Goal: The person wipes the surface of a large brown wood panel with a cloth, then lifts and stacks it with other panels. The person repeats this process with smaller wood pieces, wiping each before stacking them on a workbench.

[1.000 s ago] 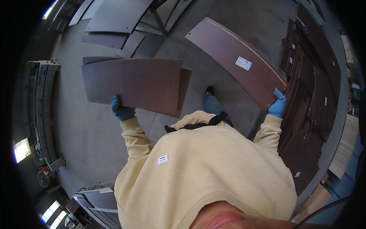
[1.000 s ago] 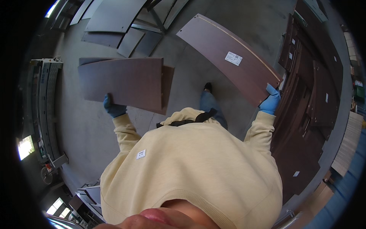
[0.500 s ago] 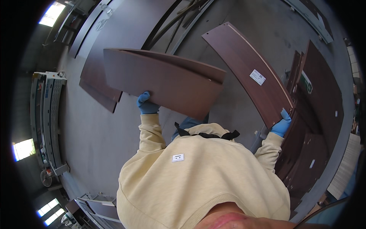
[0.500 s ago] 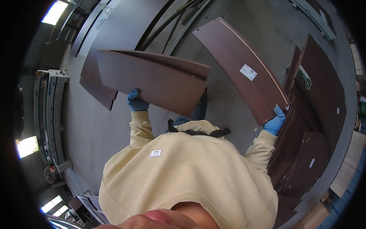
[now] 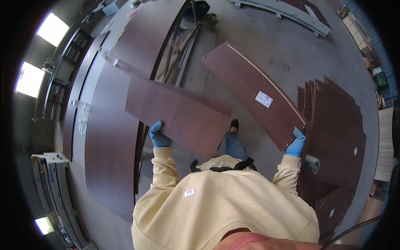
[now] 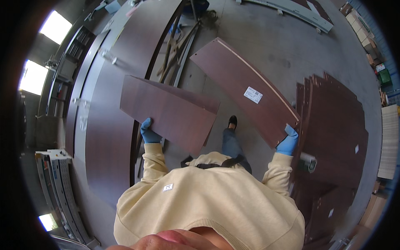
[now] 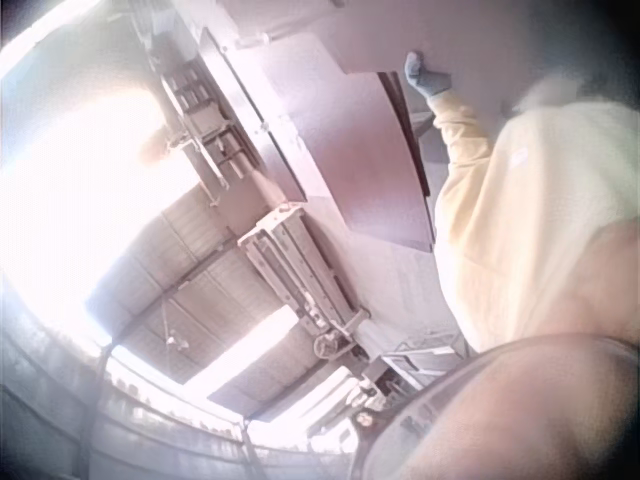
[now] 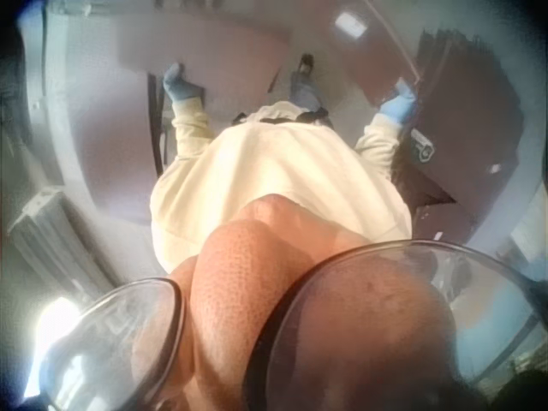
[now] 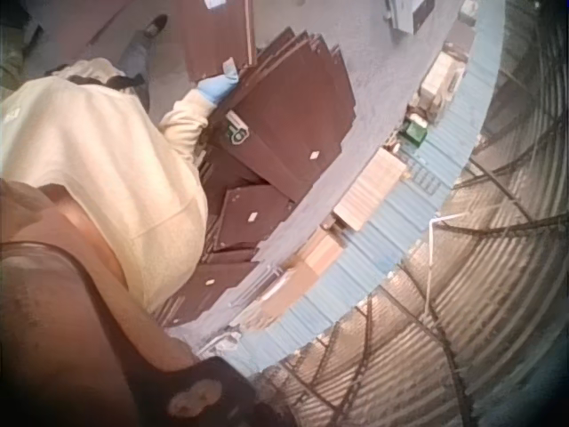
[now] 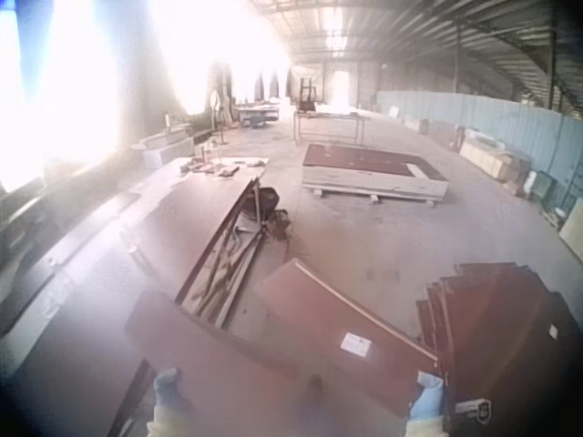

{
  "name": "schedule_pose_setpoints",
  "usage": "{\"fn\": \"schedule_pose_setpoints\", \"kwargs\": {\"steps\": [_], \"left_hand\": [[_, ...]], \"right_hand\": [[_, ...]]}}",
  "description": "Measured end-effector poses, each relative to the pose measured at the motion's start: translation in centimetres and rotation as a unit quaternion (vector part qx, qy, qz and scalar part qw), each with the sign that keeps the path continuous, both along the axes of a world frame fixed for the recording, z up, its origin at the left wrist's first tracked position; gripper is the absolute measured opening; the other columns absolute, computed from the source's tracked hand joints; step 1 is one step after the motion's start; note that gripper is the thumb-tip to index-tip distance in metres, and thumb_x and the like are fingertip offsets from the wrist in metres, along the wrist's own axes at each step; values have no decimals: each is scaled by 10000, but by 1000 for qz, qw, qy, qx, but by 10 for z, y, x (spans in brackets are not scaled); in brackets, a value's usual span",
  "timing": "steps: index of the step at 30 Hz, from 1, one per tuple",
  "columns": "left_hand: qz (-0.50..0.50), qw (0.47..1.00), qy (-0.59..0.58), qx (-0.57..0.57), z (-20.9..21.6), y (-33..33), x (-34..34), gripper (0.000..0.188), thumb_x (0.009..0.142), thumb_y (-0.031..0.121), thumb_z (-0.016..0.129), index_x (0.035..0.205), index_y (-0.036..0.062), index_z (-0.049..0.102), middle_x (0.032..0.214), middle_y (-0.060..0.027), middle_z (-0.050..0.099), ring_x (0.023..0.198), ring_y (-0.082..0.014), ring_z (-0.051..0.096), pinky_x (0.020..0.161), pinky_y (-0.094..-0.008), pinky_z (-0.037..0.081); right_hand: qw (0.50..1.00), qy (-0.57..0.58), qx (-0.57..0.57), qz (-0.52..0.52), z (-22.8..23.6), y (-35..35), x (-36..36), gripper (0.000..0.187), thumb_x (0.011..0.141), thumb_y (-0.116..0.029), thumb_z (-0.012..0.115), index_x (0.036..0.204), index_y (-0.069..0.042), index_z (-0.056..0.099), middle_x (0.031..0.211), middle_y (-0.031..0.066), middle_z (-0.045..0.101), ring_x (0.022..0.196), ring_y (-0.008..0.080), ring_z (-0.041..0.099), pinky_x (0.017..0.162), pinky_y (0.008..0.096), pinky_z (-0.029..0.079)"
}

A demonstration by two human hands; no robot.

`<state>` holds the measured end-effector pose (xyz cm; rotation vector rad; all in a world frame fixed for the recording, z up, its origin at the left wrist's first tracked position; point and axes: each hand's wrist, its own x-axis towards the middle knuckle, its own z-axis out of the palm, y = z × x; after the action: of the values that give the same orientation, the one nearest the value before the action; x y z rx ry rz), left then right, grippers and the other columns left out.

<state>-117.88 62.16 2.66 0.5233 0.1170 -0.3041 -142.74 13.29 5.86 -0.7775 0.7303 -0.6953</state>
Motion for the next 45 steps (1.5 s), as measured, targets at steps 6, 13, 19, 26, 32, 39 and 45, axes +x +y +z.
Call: {"fn": "schedule_pose_setpoints", "kwargs": {"steps": [6, 13, 19, 26, 32, 39, 45], "left_hand": [[23, 1000, -5, 18, 16, -111, 158, 666, 763, 60, 682, 1405, -11, 521, 1346, -185, 625, 1211, -396, 622, 1068, -531, 520], [19, 1000, 12, 10, 38, -222, 329, 643, 760, 73, 701, 1373, -29, 536, 1288, -201, 654, 1149, -406, 647, 1032, -540, 537], [21, 1000, 23, 0, 26, -291, 473, 600, 755, 72, 714, 1329, -27, 570, 1258, -200, 668, 1122, -408, 656, 1000, -553, 552], [-19, 998, 50, -42, 17, -331, 648, 541, 792, 109, 706, 1309, -9, 597, 1262, -189, 675, 1124, -398, 655, 1018, -540, 535], [-18, 994, 99, -34, 23, -343, 755, 424, 828, 168, 683, 1219, 4, 658, 1240, -174, 698, 1123, -367, 660, 1035, -516, 519], [42, 991, 99, -76, -13, -345, 860, 467, 818, 154, 672, 1262, 9, 649, 1291, -170, 683, 1162, -379, 647, 1056, -544, 503], [106, 987, 108, -52, -4, -344, 932, 382, 813, 128, 669, 1180, 23, 689, 1236, -145, 710, 1123, -351, 660, 1055, -511, 509]], "right_hand": [[999, -33, 33, 27, -33, -107, 184, 572, 807, -105, 720, 1349, 25, 594, 1250, 178, 679, 1100, 352, 681, 962, 465, 564], [981, -87, 90, 149, -15, -188, 435, 559, 841, -80, 680, 1377, 26, 565, 1266, 184, 667, 1121, 352, 673, 987, 463, 555], [970, -79, 92, 209, -13, -204, 620, 546, 861, -77, 662, 1387, 23, 555, 1284, 189, 662, 1120, 359, 681, 987, 468, 562], [952, -108, 96, 272, -7, -227, 803, 513, 859, -79, 662, 1355, 26, 580, 1253, 185, 680, 1098, 349, 692, 980, 450, 571], [938, -94, 140, 303, -21, -239, 934, 476, 849, -56, 660, 1317, 18, 613, 1210, 172, 699, 1058, 331, 709, 950, 434, 588], [914, -72, 140, 375, -47, -237, 1087, 488, 818, -8, 647, 1305, 11, 626, 1191, 155, 711, 1024, 299, 721, 923, 397, 605], [855, -48, 139, 498, -68, -247, 1217, 543, 767, 48, 634, 1306, -6, 635, 1203, 116, 721, 1082, 273, 706, 962, 374, 574]]}}
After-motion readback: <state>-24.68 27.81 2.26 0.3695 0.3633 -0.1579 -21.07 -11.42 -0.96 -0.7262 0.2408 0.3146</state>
